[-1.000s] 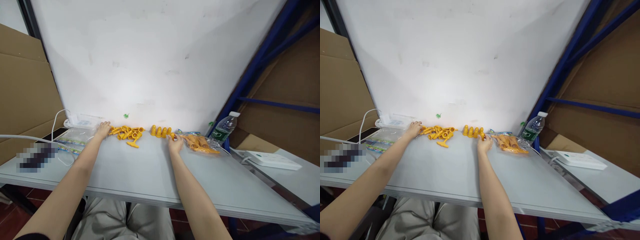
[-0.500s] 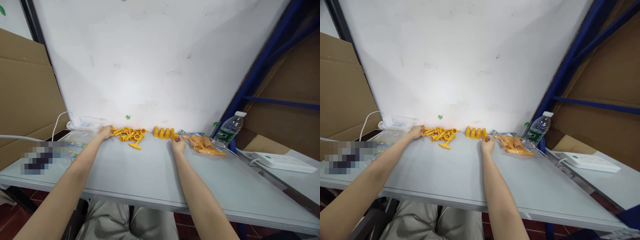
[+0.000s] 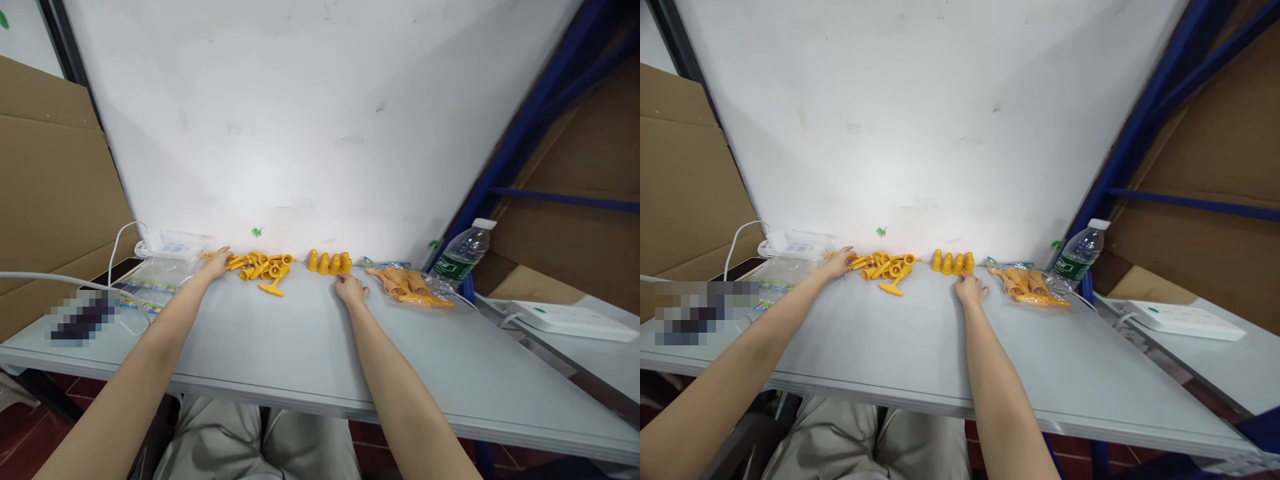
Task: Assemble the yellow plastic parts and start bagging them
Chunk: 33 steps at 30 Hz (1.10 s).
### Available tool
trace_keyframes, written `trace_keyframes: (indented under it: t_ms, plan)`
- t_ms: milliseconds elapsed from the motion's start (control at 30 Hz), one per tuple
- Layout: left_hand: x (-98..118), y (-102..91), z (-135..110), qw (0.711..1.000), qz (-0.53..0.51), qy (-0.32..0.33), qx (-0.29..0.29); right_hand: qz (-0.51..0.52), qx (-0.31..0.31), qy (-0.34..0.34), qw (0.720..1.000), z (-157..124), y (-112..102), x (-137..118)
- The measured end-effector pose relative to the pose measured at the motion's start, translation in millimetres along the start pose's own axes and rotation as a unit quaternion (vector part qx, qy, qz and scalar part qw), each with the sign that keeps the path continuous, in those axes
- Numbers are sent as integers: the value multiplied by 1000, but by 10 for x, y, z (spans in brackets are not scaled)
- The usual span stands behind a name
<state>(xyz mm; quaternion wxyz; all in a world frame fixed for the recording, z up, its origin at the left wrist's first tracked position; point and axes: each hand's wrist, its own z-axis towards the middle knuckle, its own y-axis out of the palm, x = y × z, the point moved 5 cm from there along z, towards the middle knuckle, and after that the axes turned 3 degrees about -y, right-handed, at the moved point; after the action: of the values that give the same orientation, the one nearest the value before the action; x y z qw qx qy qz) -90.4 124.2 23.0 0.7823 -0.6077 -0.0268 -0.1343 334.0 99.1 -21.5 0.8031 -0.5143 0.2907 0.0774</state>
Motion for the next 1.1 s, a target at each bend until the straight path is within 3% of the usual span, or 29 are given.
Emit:
trace_keyframes:
  t_ms: [167,300,467,600,767,900,967,1100]
  plan:
    - [224,-72,-33,999,-10,19,36,13,40,-13,999,-51,-44,-24]
    - [690,-208,-102,993,-40,97,55,23,71,-47,996,-98,-81,-94]
    - [1356,-275,-288,980,-38,193,25,69,115,-122,983,-131,-84,-196]
    - [1606,-154,-355,985,17,170,-18,79,109,-160,978,-173,-95,-295]
    - [1612,-45,-319,992,-9,124,-18,94,66,-197,974,-306,-153,-565]
    - [1624,-61,-349,989,-60,134,10,229,-1,-245,942,-475,-136,-893]
    - [1674,-90,-399,985,-73,150,32,323,-59,-230,916,-561,-84,-1034]
    - [1852,-122,-538,972,-68,215,60,459,-207,-126,855,-747,66,-1226]
